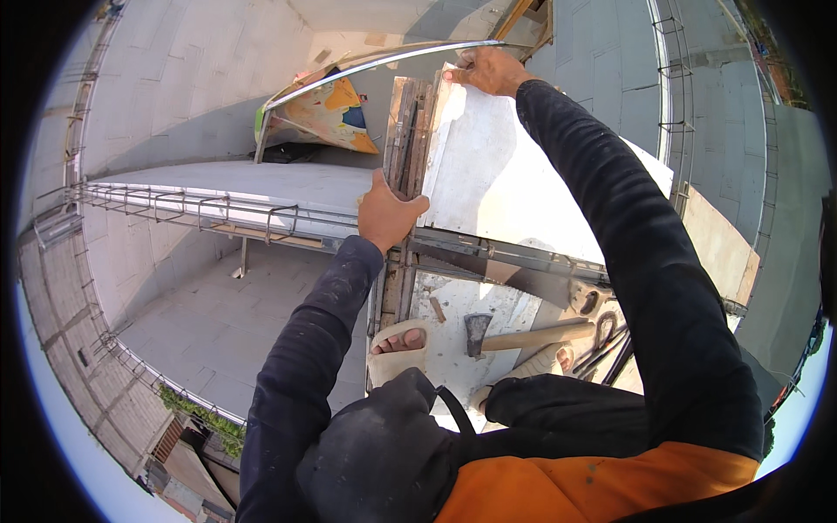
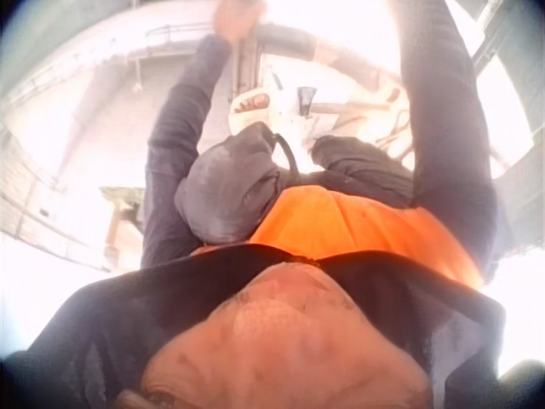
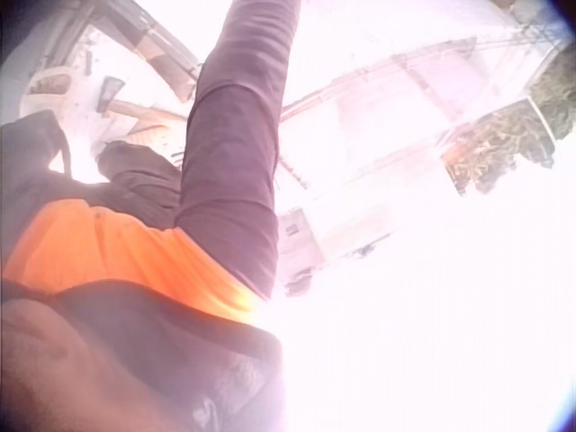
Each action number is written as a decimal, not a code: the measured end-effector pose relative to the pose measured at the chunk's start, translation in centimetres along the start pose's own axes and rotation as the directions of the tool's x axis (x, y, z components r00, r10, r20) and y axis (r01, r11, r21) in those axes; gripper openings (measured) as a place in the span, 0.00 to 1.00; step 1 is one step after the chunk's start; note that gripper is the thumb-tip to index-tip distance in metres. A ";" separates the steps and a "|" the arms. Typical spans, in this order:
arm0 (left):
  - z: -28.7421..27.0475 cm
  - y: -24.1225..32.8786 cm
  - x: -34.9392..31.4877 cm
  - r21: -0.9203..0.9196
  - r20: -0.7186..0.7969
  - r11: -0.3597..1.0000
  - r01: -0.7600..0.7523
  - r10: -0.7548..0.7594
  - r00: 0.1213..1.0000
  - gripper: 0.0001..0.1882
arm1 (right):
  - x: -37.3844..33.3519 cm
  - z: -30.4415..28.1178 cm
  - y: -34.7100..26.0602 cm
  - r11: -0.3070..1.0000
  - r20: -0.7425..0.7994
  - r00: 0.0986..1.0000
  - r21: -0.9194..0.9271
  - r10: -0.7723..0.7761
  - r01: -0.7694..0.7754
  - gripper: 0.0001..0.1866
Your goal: The person uses a hand saw to cut a piece of wood and then hammers nails into a metal scaffolding frame to secure the wood. The person works on a rooftop construction site, manipulating tools and materials to assemble the structure.
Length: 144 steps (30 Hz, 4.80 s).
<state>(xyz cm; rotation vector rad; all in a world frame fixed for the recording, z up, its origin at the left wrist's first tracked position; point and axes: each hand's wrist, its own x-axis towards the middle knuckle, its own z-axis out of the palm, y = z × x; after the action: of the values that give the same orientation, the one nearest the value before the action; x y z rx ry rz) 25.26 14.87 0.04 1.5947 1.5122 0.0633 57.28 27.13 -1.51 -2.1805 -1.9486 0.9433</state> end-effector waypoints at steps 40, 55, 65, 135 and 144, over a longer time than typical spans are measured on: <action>-0.6 -0.4 0.2 -0.107 0.036 0.994 -0.004 0.007 0.999 0.53 | -9.1 0.8 -4.5 0.718 0.020 0.827 -0.485 -0.562 0.500 0.17; 0.8 -1.7 0.1 -0.331 -0.452 0.872 -0.360 0.189 0.872 0.35 | -15.0 -3.1 -6.2 0.722 -0.081 0.815 -0.520 -0.574 0.457 0.14; -4.9 4.5 -6.2 -0.467 0.108 0.848 -0.251 0.337 0.935 0.26 | -22.3 -1.7 -12.4 0.784 -0.159 0.844 -0.489 -0.512 0.383 0.14; -10.3 -15.4 -8.3 -0.599 0.475 0.722 0.347 -0.029 0.880 0.34 | -36.4 5.7 -20.7 0.761 -0.031 0.997 0.645 -0.066 0.070 0.34; -9.8 -15.4 -7.8 -0.502 0.405 0.831 0.239 -0.018 0.914 0.32 | -35.4 10.8 -24.4 0.717 0.000 0.996 0.694 -0.093 0.067 0.32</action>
<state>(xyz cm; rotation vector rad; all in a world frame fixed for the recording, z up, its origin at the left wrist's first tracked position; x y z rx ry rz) 5.71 11.37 0.33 0.9695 1.1504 0.0872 30.42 -4.36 14.27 -1.6238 -1.3377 1.4124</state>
